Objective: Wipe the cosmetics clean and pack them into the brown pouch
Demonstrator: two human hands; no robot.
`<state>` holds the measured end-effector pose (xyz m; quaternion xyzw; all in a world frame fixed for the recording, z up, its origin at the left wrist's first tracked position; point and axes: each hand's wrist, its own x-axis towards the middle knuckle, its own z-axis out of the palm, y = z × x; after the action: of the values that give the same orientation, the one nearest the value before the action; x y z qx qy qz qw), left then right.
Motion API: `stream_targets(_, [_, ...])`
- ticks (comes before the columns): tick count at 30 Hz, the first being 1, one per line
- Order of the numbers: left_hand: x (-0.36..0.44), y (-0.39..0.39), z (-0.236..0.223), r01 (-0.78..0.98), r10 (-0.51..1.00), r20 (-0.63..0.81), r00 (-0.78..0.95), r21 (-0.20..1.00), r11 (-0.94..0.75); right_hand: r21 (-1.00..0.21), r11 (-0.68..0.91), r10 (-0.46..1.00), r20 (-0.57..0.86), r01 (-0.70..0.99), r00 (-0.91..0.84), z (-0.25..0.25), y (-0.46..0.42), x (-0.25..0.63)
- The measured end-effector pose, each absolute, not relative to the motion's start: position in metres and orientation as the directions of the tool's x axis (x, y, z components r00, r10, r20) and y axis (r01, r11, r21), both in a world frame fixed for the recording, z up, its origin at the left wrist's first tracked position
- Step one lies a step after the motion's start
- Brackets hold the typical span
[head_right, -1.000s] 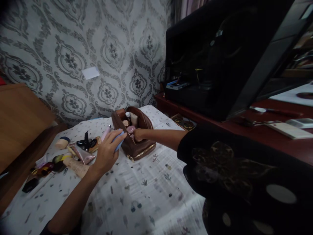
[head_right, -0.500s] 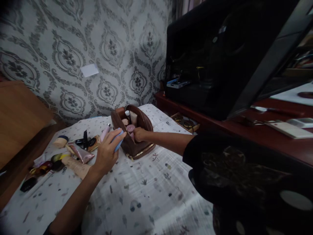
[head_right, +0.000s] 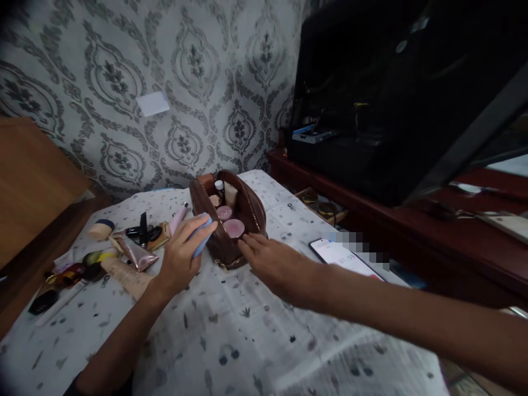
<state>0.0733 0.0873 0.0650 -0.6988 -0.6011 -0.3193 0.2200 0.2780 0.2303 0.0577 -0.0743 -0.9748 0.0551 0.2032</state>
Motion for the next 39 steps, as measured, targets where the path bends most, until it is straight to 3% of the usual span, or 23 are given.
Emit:
stream_targets(2, [0.073,0.088,0.065,0.979,0.703,0.707,0.076,0.080,-0.186,-0.030,0.997,0.071,0.356,0.065,-0.932,0.036,0.227,0.287])
stream_targets(5, [0.073,0.088,0.065,0.979,0.707,0.702,0.080,0.078,-0.189,0.042,0.997,0.048,0.360,0.068,-0.932,0.019,0.224,0.290])
stream_targets(18, [0.072,0.089,0.058,0.978,0.662,0.743,0.096,0.053,-0.202,0.173,0.983,-0.008,0.392,0.065,-0.920,0.030,0.222,0.273])
stream_targets(28, [0.075,0.085,0.047,0.975,0.700,0.710,0.072,0.099,-0.201,0.029,0.984,0.139,0.490,0.176,-0.860,0.046,0.199,0.271])
stream_targets(33, [0.063,0.060,0.020,0.957,0.792,0.609,-0.045,0.254,-0.141,0.012,0.978,0.169,0.537,0.208,-0.827,0.054,0.200,0.270])
stream_targets(39, [0.039,0.029,-0.003,0.886,0.812,0.496,-0.306,0.460,0.053,-0.051,0.988,0.136,0.756,0.149,-0.641,0.070,0.189,0.255])
